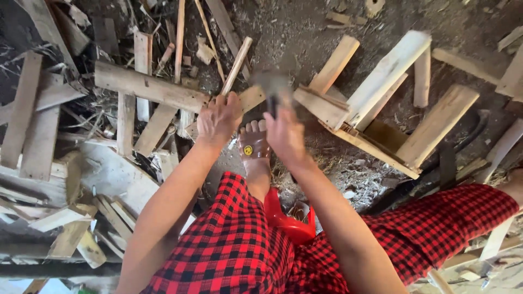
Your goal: The person sits on the ground assembling a small wooden stool frame. They fit wooden dowels and rails into the pre-drilled seat board, tap the joints tight with a hammer, reposition the frame, and press the legs into place by hand.
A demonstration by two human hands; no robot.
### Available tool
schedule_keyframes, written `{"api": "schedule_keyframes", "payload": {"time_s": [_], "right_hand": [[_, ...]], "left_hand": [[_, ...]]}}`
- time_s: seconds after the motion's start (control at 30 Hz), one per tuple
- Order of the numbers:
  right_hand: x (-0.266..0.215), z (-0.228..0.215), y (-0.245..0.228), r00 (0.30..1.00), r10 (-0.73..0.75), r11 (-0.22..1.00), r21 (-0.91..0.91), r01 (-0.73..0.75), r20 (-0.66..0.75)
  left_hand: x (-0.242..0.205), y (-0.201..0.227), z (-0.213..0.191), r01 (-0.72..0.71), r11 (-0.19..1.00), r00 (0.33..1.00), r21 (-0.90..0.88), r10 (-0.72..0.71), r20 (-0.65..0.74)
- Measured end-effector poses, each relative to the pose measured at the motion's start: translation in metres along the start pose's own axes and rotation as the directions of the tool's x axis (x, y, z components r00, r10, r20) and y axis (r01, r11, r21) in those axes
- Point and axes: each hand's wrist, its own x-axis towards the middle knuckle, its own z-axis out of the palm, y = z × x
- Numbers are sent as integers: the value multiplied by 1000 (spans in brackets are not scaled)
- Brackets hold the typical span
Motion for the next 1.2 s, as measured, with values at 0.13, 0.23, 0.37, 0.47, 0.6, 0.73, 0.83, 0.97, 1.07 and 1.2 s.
{"api": "schedule_keyframes", "payload": {"time_s": [0.13, 0.23, 0.37, 0.47, 0.6, 0.73, 0.83, 0.97, 1.07, 1.2], "right_hand": [[14, 2, 4, 652, 186, 374, 561, -739, 735], [18, -25, 19, 715, 303, 338, 630, -699, 631], [36, -60, 23, 684, 323, 232, 646, -728, 655], [14, -12, 0, 451, -12, 491, 399, -775, 892], [14, -15, 18, 433, 60, 221, 411, -884, 899], [13, -39, 30, 888, 235, 751, 507, -424, 395], [16, -44, 20, 678, 346, 385, 561, -733, 649], [34, -9, 3, 319, -6, 412, 293, -863, 948], [15, -18, 21, 390, 63, 265, 361, -894, 919], [4, -85, 56, 445, 61, 225, 422, -878, 894]], "left_hand": [[4, -5, 12, -65, 975, 896, 211, 150, -417], [-10, 12, -16, 19, 970, 935, -242, -103, -338], [-1, 3, 4, -42, 998, 986, 51, 50, -159], [3, -8, 28, -35, 974, 847, 222, 147, -511], [-3, -1, 14, -13, 960, 824, 279, 168, -542], [-6, 4, 4, 29, 998, 998, 51, -26, -61], [1, 0, 15, 13, 1000, 991, 12, -12, -133], [-6, 4, 5, 27, 999, 984, 21, -22, -178], [-6, -4, 23, -37, 996, 941, 85, 63, -332], [-31, 16, -48, 133, 962, 990, -237, -138, -6]]}}
